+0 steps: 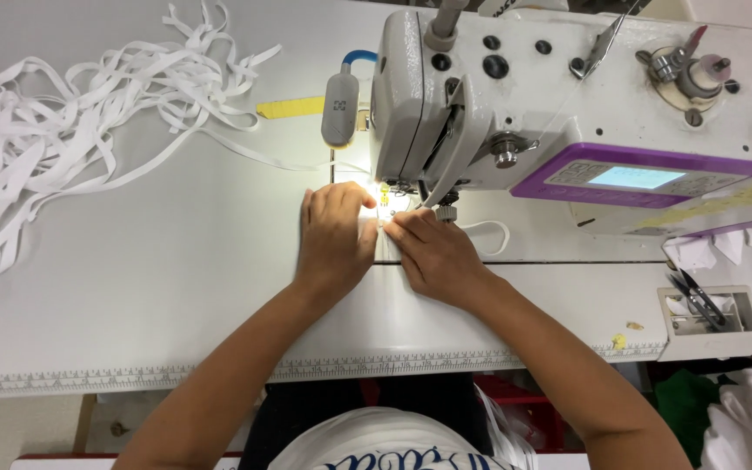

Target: Sewing white elastic bands using an industrial sewing machine

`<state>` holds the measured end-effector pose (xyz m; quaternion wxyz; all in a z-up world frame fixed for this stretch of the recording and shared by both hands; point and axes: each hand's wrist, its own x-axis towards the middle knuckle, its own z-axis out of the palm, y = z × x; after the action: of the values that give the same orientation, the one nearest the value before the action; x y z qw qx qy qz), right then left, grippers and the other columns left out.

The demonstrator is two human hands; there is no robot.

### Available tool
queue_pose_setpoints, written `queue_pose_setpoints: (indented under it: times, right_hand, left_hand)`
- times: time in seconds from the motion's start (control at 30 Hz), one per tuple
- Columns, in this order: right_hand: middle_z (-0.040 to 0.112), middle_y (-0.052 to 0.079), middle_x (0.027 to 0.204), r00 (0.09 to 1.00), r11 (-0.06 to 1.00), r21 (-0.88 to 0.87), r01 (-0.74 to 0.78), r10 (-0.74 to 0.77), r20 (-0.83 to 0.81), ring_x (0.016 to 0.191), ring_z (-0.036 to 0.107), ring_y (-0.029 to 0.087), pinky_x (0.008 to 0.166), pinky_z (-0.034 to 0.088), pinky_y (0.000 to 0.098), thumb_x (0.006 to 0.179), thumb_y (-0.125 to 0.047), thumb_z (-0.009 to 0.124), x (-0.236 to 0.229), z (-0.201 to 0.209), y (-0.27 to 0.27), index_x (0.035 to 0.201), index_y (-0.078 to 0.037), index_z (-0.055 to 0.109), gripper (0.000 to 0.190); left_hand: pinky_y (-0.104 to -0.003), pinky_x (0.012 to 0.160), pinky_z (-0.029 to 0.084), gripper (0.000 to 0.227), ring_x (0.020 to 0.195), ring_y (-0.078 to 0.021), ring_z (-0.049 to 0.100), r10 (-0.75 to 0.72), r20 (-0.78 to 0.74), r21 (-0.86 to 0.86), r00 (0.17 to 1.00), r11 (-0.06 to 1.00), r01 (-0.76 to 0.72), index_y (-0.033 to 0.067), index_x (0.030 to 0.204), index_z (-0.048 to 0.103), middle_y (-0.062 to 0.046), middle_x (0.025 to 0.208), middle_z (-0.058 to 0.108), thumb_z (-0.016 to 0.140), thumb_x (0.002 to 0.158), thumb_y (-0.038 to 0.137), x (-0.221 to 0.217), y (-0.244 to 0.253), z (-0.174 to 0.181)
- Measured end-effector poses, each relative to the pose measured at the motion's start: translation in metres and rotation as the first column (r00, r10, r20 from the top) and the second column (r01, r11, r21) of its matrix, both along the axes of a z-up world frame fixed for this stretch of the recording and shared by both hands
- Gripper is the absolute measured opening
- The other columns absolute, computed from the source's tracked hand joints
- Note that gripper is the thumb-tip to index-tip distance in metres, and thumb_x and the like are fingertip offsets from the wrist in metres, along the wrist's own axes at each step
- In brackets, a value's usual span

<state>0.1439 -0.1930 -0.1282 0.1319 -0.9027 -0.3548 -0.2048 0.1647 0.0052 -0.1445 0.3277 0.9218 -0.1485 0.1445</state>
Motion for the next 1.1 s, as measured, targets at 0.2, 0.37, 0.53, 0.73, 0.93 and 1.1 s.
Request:
queue_pose_setpoints:
  times: [0.2,0.37,0.53,0.73,0.93,1.1]
  right_hand:
    - [0.067,0.001,0.109,0.999,0.999,-0.005,-0.034,0.034,0.016,0.099,0.066,0.023,0.069,0.056,0.0319,0.085,-0.014,0.06,0.006,0.007,-0.002,0.127,-0.013,0.069,0.044]
    - [0.069,0.003,0.106,0.994,0.996,0.078,-0.05,0.043,0.098,0.099,0.067,0.023,0.076,0.056,0.032,0.089,-0.013,0.055,0.012,0.011,0.001,0.121,-0.013,0.072,0.036]
    - [0.07,0.002,0.098,0.996,0.995,0.1,-0.01,0.001,0.084,0.1,0.069,0.023,0.084,0.057,0.0338,0.087,-0.013,0.055,0.012,0.008,0.003,0.123,-0.014,0.074,0.04]
    - [0.073,0.002,0.093,0.999,0.998,0.064,0.001,-0.003,0.032,0.098,0.074,0.024,0.087,0.059,0.0358,0.089,-0.018,0.055,0.017,0.019,0.007,0.127,-0.016,0.074,0.042]
    - [0.071,0.011,0.084,0.994,0.987,0.142,-0.075,0.085,-0.068,0.081,0.073,0.031,0.072,0.059,0.0397,0.09,-0.009,0.054,0.023,0.001,0.009,0.13,-0.005,0.071,0.043]
    - [0.07,0.008,0.085,0.994,0.979,0.185,-0.084,0.096,-0.055,0.076,0.07,0.028,0.072,0.057,0.0354,0.09,-0.008,0.055,0.021,-0.037,0.002,0.126,-0.005,0.073,0.04]
  left_hand:
    - [-0.035,0.09,0.056,0.015,0.1,-0.0222,0.069,-0.286,0.186,0.229,0.94,0.943,0.242,0.0128,0.112,0.065,-0.003,0.101,0.067,0.055,0.101,0.009,0.0,0.012,-0.011]
    - [-0.04,0.101,0.056,0.026,0.105,-0.0265,0.071,-0.278,0.309,0.306,0.91,0.935,0.181,0.0088,0.11,0.067,-0.009,0.104,0.07,0.061,0.089,-0.005,0.023,0.021,-0.02]
    - [-0.049,0.106,0.051,0.026,0.117,-0.0314,0.069,-0.235,0.263,0.271,0.936,0.949,0.163,0.0042,0.114,0.07,-0.015,0.113,0.071,0.062,0.09,-0.003,0.025,0.024,0.001]
    - [-0.047,0.111,0.048,0.023,0.119,-0.034,0.067,-0.242,0.162,-0.09,0.957,0.962,0.258,0.0012,0.119,0.064,-0.016,0.114,0.068,0.049,0.102,0.001,0.03,0.02,0.022]
    - [-0.053,0.113,0.044,0.025,0.121,-0.0354,0.067,-0.287,0.141,0.042,0.947,0.958,0.284,-0.0018,0.122,0.061,-0.02,0.116,0.07,0.053,0.098,-0.003,0.028,0.018,0.014]
    - [-0.052,0.112,0.045,0.028,0.125,-0.0314,0.065,-0.325,0.174,0.2,0.93,0.936,0.289,0.0027,0.127,0.06,-0.014,0.12,0.068,0.054,0.099,-0.002,0.026,0.03,0.014]
